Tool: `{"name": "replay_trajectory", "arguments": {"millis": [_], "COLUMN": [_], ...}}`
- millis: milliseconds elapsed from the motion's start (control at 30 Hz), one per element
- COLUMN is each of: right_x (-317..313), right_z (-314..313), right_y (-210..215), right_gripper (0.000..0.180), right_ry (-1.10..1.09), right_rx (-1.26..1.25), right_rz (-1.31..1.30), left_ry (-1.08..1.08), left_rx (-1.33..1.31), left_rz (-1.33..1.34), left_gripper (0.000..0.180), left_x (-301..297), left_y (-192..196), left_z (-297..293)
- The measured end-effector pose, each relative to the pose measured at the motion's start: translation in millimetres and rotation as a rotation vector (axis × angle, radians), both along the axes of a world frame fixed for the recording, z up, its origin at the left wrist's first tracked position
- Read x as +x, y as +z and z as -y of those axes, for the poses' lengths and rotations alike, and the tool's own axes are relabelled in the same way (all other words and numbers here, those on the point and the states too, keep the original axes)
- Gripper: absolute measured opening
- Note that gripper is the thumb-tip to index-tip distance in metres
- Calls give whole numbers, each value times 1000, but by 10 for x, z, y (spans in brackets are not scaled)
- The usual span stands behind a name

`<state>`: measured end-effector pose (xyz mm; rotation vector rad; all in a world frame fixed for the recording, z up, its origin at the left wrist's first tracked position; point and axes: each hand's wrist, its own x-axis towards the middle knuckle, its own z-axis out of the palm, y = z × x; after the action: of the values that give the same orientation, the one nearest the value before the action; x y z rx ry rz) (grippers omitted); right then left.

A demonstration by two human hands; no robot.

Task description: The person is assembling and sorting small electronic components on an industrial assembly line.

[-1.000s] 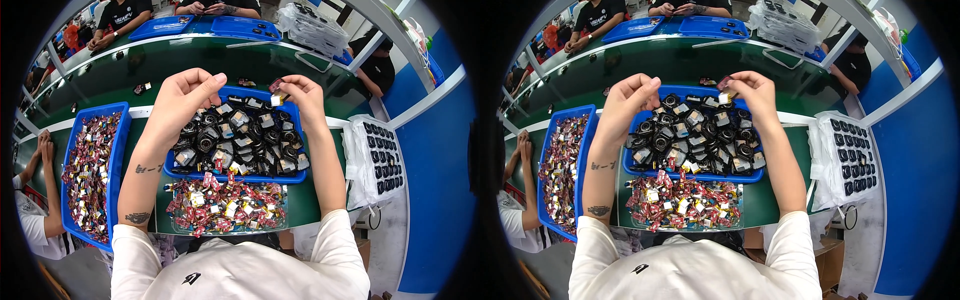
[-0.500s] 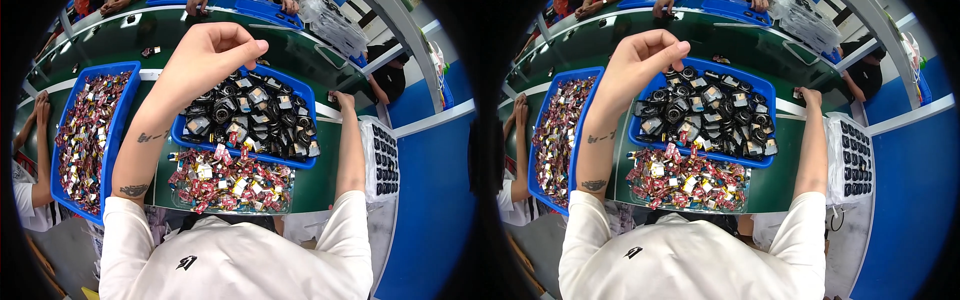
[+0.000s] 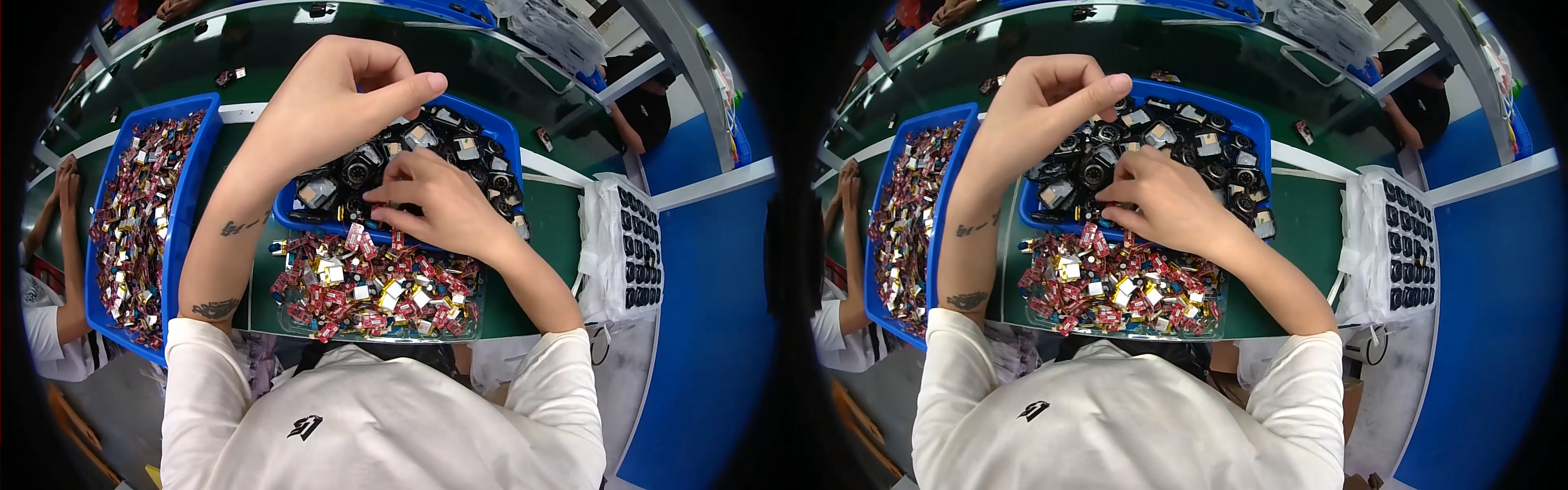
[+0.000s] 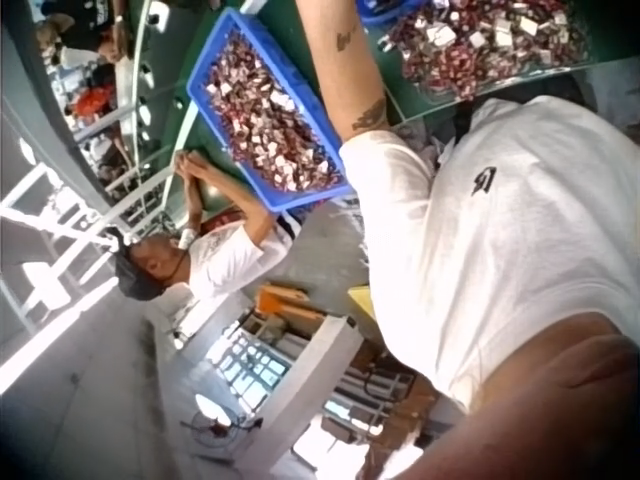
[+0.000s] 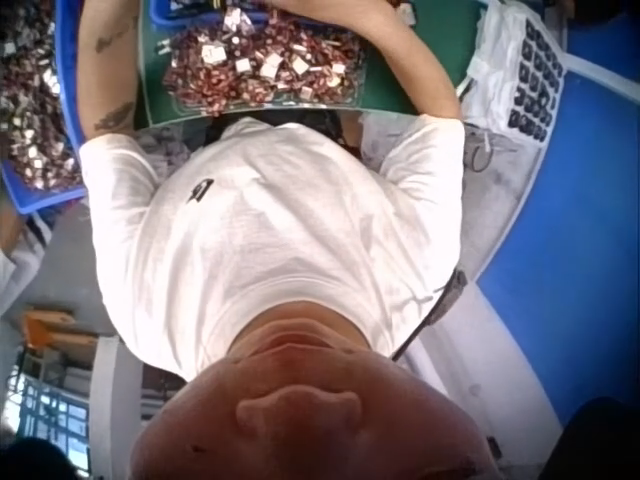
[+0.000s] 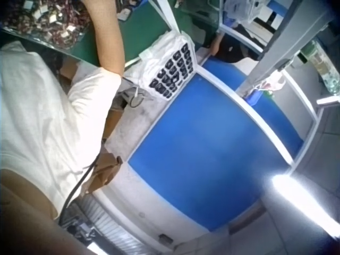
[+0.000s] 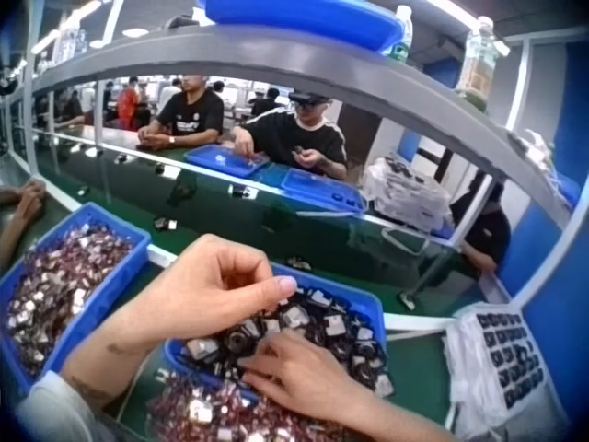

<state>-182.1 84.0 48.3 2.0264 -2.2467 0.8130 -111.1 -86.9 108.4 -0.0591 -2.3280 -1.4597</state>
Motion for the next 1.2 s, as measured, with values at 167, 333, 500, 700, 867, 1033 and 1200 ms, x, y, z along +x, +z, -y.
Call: {"name": "replay_trajectory", "arguments": {"millis": [167, 333, 500, 700, 867, 1033, 1200], "right_x": [-117, -197, -301, -457, -498, -432, -443], "right_z": [45, -54, -107, -109, -138, -159, -112], "right_y": [-115, 186, 343, 274, 253, 401, 280], "right_gripper": [7, 9, 8, 10, 16, 19, 18], "right_ry": [80, -67, -130, -111, -211, -202, -168], "right_rx": [-60, -131, -311, -531, -339, -604, -584], "right_rz": [97, 287, 323, 3, 875, 144, 38], "left_ry": [-88, -105, -165, -69, -107, -86, 23], "left_rx": [-38, -171, -73, -43, -183, -68, -225], "left_rz": [-6, 34, 93, -17, -142, -191, -128], "left_gripper": [20, 18, 23, 14, 17, 27, 19], "left_x": [25, 44, 5, -56, -99, -138, -102], "left_y": [2, -7, -57, -91, -140, -169, -107], "left_z": [-12, -26, -61, -195, -181, -148, -168]}}
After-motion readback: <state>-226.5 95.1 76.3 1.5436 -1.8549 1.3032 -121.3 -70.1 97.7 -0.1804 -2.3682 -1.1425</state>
